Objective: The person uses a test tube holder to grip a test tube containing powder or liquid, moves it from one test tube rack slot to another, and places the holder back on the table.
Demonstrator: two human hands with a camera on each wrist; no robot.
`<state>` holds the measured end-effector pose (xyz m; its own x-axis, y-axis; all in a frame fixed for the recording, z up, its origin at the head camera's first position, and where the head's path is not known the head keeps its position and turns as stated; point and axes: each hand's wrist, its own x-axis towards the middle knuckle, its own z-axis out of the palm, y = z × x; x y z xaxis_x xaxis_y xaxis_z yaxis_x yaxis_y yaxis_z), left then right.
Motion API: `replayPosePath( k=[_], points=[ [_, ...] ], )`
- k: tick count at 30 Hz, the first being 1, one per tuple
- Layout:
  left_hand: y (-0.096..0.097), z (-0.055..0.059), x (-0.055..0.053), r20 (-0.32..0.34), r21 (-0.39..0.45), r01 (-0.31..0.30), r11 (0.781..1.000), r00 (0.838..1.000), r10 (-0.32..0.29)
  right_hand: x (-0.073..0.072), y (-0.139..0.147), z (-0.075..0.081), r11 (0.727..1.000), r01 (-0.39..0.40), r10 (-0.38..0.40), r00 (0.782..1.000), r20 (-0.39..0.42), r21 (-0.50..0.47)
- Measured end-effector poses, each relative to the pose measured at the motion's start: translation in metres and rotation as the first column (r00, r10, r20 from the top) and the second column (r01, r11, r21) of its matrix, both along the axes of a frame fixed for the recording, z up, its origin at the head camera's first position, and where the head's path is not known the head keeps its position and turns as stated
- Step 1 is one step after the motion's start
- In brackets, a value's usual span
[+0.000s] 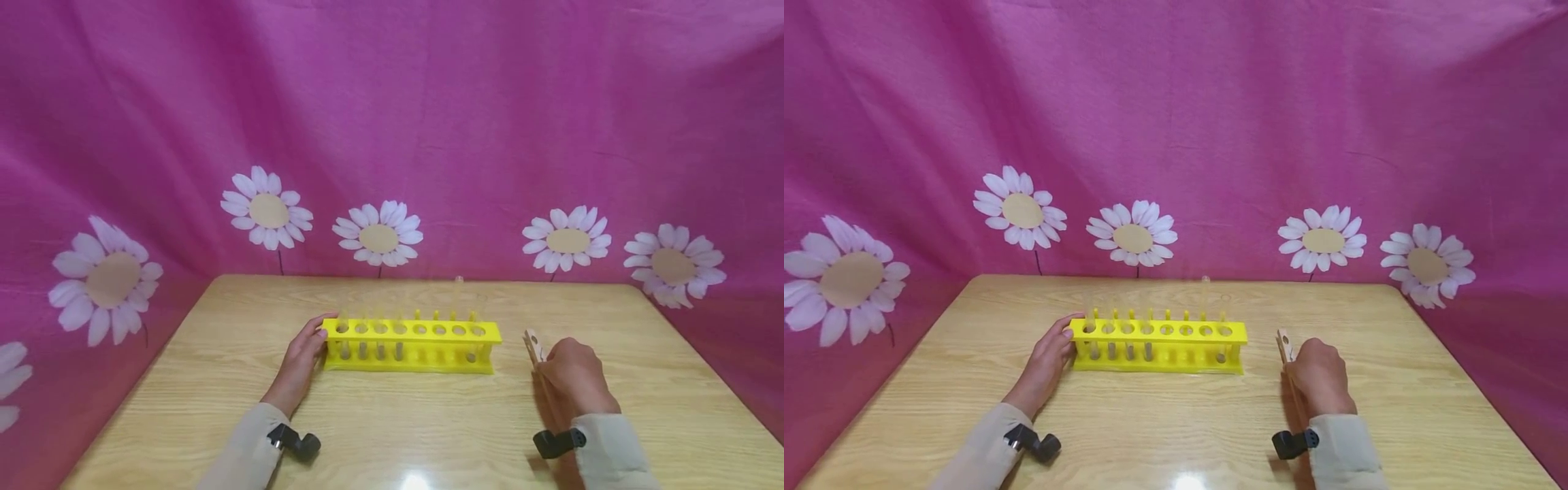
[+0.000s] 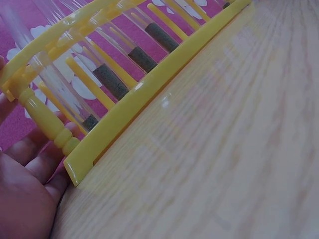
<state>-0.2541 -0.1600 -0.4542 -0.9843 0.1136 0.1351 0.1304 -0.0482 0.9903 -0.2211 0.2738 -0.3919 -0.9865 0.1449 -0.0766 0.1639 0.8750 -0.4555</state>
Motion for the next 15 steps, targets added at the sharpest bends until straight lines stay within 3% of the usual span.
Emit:
replayPosePath(
  k=[15],
  points=[
    [0.0020, 0.0031, 0.0049, -0.011, -0.019, -0.037, 0.999, 0.999, 0.036, -0.0011, -0.0027, -0.0005, 1.000, 0.007, -0.008, 0.998, 0.057, 0.011]
  ],
)
